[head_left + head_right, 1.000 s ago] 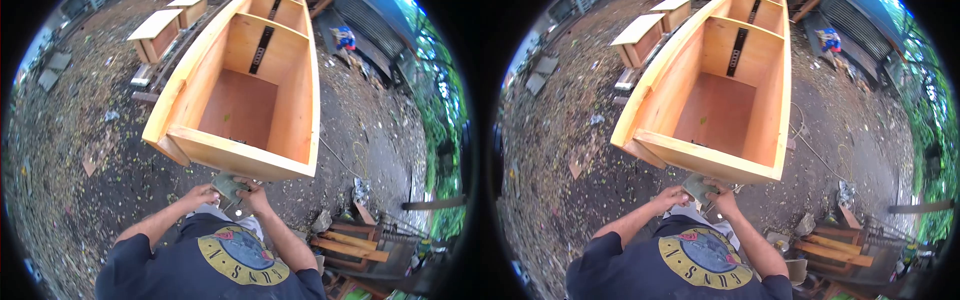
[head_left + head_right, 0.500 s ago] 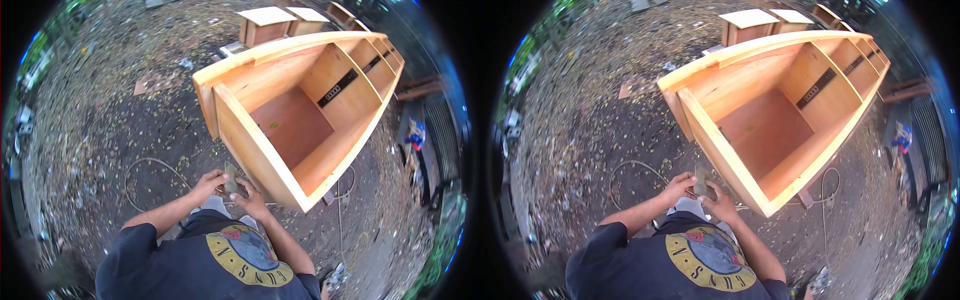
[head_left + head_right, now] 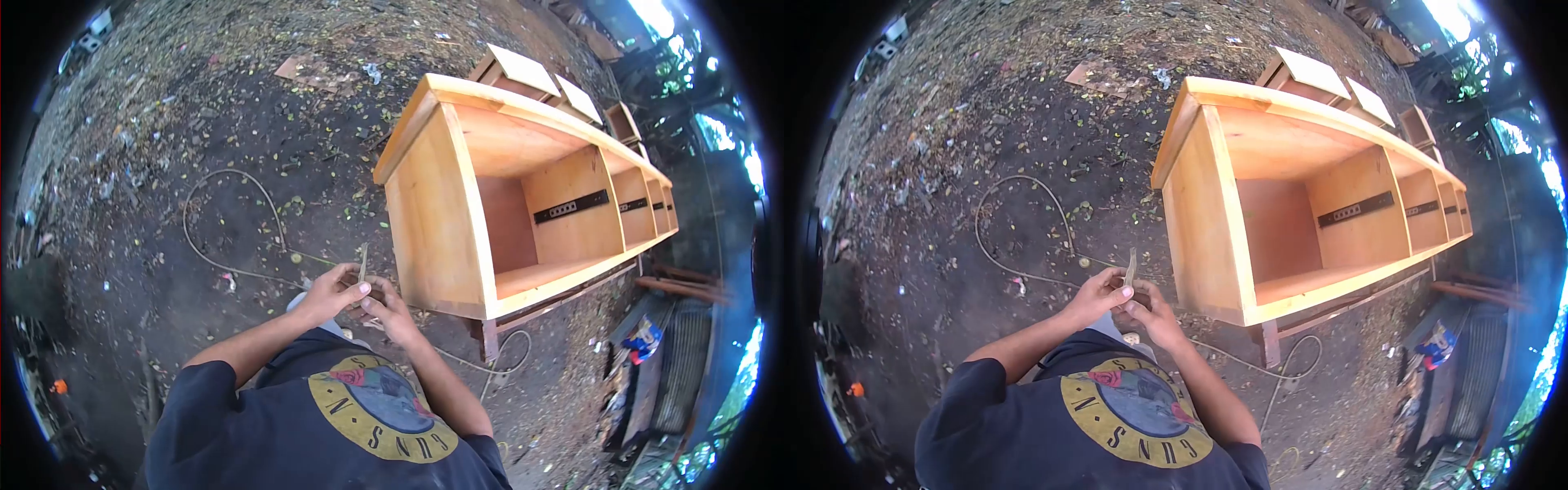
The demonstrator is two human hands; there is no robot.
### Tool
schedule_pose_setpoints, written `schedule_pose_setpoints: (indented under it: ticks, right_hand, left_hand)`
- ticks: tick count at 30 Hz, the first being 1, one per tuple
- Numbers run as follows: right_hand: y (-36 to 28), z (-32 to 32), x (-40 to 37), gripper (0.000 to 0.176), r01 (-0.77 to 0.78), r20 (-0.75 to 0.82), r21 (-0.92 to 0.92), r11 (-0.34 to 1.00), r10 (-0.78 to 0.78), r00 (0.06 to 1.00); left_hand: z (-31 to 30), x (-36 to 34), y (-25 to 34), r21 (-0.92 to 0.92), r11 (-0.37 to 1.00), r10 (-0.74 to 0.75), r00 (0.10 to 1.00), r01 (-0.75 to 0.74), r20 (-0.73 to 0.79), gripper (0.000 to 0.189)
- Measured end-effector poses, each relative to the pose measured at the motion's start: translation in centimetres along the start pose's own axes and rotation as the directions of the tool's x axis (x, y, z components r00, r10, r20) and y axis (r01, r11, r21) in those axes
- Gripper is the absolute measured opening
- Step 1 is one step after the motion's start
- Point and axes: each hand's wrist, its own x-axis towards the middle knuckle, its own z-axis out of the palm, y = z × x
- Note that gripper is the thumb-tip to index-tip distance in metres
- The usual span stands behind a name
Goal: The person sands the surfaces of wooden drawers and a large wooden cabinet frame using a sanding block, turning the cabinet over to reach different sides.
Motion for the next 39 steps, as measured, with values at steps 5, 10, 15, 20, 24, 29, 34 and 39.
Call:
schedule_pose_setpoints:
  ticks: [5, 10, 15, 20, 24, 29, 34, 39]
  right_hand:
    - [-1.0, 1.9, 1.1, 0.055, -0.039, -0.031, -0.058, 0.998, 0.037, 0.999]
    - [-1.4, 3.3, 2.6, 0.054, -0.048, -0.045, -0.132, 0.99, 0.043, 0.998]
    - [-1.0, 4.2, 3.7, 0.058, -0.047, -0.048, -0.083, 0.995, 0.043, 0.998]
    - [-0.8, 4.2, 4.7, 0.069, -0.084, 0.039, 0.024, 0.996, 0.083, 0.996]
    - [-1.6, 5.1, 4.7, 0.071, -0.066, 0.01, 0.216, 0.974, 0.065, 0.998]
    - [-2.3, 5.4, 4.2, 0.069, 0.008, -0.041, 0.142, 0.99, -0.002, 0.999]
    - [-3.5, 4.6, 2.8, 0.074, -0.035, 0.004, 0.16, 0.986, 0.035, 0.999]
    - [-2.8, 3.6, 1.8, 0.077, 0.015, 0.0, 0.108, 0.994, -0.015, 1.0]
  left_hand:
    - [-1.7, -0.3, -0.4, 0.01, 1.0, 0.022, 0.999, -0.022, -0.033, 0.07]
    - [-3.4, -0.8, 0.8, 0.148, 0.987, 0.078, 0.996, -0.07, -0.047, 0.069]
    - [-5.8, -0.5, 0.2, 0.222, 0.971, 0.095, 0.995, -0.085, -0.032, 0.064]
    - [-7.1, -1.1, 3.3, 0.473, 0.845, 0.256, 0.965, -0.249, 0.049, 0.053]
    - [-7.9, -1.2, 5.0, 0.523, 0.779, 0.315, 0.937, -0.345, 0.149, 0.054]
    - [-7.4, -1.6, 6.3, 0.557, 0.734, 0.342, 0.92, -0.389, 0.193, 0.06]
    - [-5.8, -2.1, 5.3, 0.536, 0.691, 0.479, 0.863, -0.485, 0.163, 0.055]
    - [-3.2, -3.7, 5.6, 0.584, 0.661, 0.496, 0.858, -0.472, 0.132, 0.056]
